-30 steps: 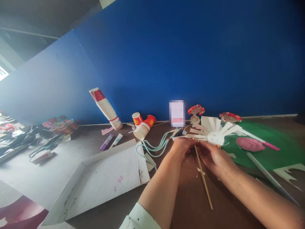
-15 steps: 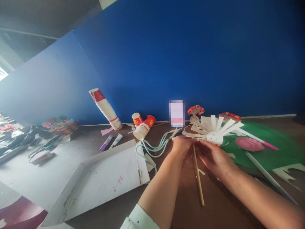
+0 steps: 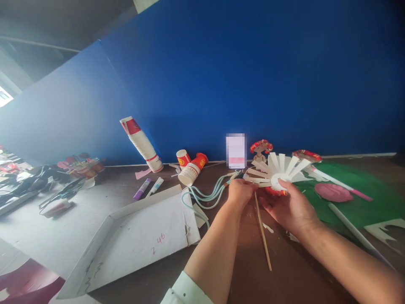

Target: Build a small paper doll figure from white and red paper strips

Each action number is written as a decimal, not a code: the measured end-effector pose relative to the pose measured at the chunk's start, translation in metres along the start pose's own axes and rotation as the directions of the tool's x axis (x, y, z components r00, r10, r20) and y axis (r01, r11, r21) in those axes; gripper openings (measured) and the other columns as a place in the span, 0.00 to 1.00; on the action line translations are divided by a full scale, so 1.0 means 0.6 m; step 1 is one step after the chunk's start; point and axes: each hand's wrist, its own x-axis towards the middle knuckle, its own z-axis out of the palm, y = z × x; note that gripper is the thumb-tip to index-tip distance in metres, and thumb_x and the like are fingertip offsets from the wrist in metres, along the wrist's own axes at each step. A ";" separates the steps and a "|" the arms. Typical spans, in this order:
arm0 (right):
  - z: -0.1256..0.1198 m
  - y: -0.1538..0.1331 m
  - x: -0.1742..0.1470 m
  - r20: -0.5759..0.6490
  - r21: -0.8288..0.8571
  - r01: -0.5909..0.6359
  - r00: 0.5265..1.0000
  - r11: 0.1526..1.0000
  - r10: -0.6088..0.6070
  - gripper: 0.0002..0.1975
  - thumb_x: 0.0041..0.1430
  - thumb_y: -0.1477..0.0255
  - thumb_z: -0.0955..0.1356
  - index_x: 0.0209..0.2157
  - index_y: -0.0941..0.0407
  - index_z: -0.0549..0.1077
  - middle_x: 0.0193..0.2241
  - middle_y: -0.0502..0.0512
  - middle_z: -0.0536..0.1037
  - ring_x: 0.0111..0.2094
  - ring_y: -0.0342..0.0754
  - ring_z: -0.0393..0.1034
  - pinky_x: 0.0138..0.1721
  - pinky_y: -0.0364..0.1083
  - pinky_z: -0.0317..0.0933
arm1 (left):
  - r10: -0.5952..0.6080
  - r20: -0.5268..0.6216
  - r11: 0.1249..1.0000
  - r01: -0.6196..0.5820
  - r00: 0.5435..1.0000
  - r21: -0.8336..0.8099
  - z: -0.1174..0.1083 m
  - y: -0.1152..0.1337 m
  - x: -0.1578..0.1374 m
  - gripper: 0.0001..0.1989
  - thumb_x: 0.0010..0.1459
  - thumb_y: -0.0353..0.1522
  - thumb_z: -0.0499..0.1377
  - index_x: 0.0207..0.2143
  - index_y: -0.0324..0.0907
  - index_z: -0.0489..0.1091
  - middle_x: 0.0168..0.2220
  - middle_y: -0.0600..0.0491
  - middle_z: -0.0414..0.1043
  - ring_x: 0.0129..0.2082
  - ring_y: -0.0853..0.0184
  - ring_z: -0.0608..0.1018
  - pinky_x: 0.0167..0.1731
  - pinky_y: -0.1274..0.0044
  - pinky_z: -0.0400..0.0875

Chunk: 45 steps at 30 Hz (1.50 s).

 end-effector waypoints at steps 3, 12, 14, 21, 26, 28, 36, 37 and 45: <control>-0.003 -0.006 0.004 -0.048 -0.011 -0.020 0.999 1.000 0.020 0.08 0.59 0.72 0.68 0.40 0.53 0.78 0.32 0.55 0.84 0.29 0.49 0.79 0.28 0.46 0.75 | -0.015 -0.001 0.998 0.015 1.000 0.060 -0.002 0.002 0.001 0.08 0.46 0.31 0.69 0.22 0.41 0.73 0.21 0.55 0.70 0.23 0.70 0.69 0.33 0.74 0.69; -0.009 -0.004 0.018 -0.096 -0.044 0.010 0.995 0.999 -0.014 0.08 0.58 0.79 0.67 0.38 0.57 0.76 0.29 0.57 0.83 0.29 0.48 0.79 0.35 0.45 0.77 | -0.023 -0.025 0.996 0.025 0.999 0.083 -0.010 0.017 -0.010 0.07 0.45 0.29 0.70 0.22 0.40 0.73 0.22 0.54 0.71 0.26 0.67 0.72 0.36 0.73 0.70; -0.006 -0.003 0.016 -0.107 -0.054 0.011 0.994 0.998 -0.016 0.08 0.59 0.80 0.66 0.37 0.57 0.77 0.28 0.58 0.83 0.29 0.48 0.79 0.33 0.44 0.77 | -0.021 -0.013 0.996 0.022 1.000 0.088 -0.011 0.020 -0.013 0.07 0.46 0.29 0.69 0.22 0.39 0.74 0.22 0.53 0.71 0.26 0.67 0.72 0.36 0.74 0.69; -0.004 -0.005 0.013 -0.073 -0.103 0.007 0.997 0.995 -0.014 0.07 0.58 0.81 0.66 0.34 0.59 0.77 0.28 0.61 0.83 0.27 0.49 0.79 0.32 0.44 0.77 | -0.042 -0.004 0.999 0.042 0.999 0.007 -0.013 0.024 -0.017 0.11 0.45 0.32 0.71 0.22 0.39 0.72 0.20 0.56 0.67 0.23 0.71 0.68 0.32 0.75 0.66; -0.008 -0.005 0.016 -0.056 -0.115 0.015 0.998 0.993 -0.022 0.07 0.57 0.80 0.68 0.34 0.58 0.78 0.28 0.59 0.83 0.28 0.48 0.80 0.31 0.44 0.77 | -0.067 0.002 0.998 0.067 0.998 -0.021 -0.013 0.022 -0.016 0.11 0.44 0.32 0.72 0.24 0.38 0.73 0.22 0.55 0.69 0.23 0.72 0.68 0.33 0.75 0.67; -0.008 -0.005 0.015 -0.065 -0.117 0.018 0.998 0.993 -0.026 0.08 0.58 0.80 0.67 0.33 0.57 0.78 0.28 0.57 0.84 0.28 0.48 0.80 0.31 0.43 0.77 | -0.066 0.019 0.998 0.066 0.998 -0.022 -0.012 0.019 -0.013 0.11 0.45 0.33 0.72 0.24 0.38 0.74 0.21 0.55 0.68 0.22 0.73 0.66 0.32 0.75 0.66; -0.001 -0.005 0.009 -0.064 -0.135 0.038 0.997 0.990 -0.047 0.07 0.58 0.80 0.67 0.32 0.58 0.78 0.27 0.59 0.83 0.27 0.47 0.79 0.30 0.42 0.76 | -0.043 0.163 0.993 0.060 0.986 -0.101 -0.010 0.014 -0.008 0.12 0.50 0.35 0.71 0.23 0.36 0.74 0.25 0.49 0.75 0.19 0.74 0.67 0.22 0.79 0.64; 0.000 -0.005 0.009 -0.060 -0.133 0.033 0.997 0.991 -0.041 0.07 0.58 0.80 0.67 0.32 0.59 0.78 0.27 0.59 0.83 0.27 0.48 0.79 0.30 0.42 0.76 | -0.061 0.176 0.988 0.084 0.983 -0.130 -0.009 0.015 -0.009 0.13 0.50 0.35 0.71 0.23 0.36 0.74 0.25 0.49 0.75 0.20 0.74 0.69 0.22 0.79 0.65; 0.002 -0.005 0.006 -0.073 -0.102 0.023 0.997 0.994 -0.030 0.08 0.59 0.80 0.66 0.31 0.57 0.78 0.25 0.57 0.82 0.25 0.46 0.78 0.29 0.42 0.76 | -0.123 0.260 0.939 0.197 0.958 -0.283 -0.008 0.022 -0.016 0.08 0.55 0.28 0.66 0.25 0.33 0.73 0.24 0.48 0.75 0.20 0.72 0.75 0.24 0.81 0.73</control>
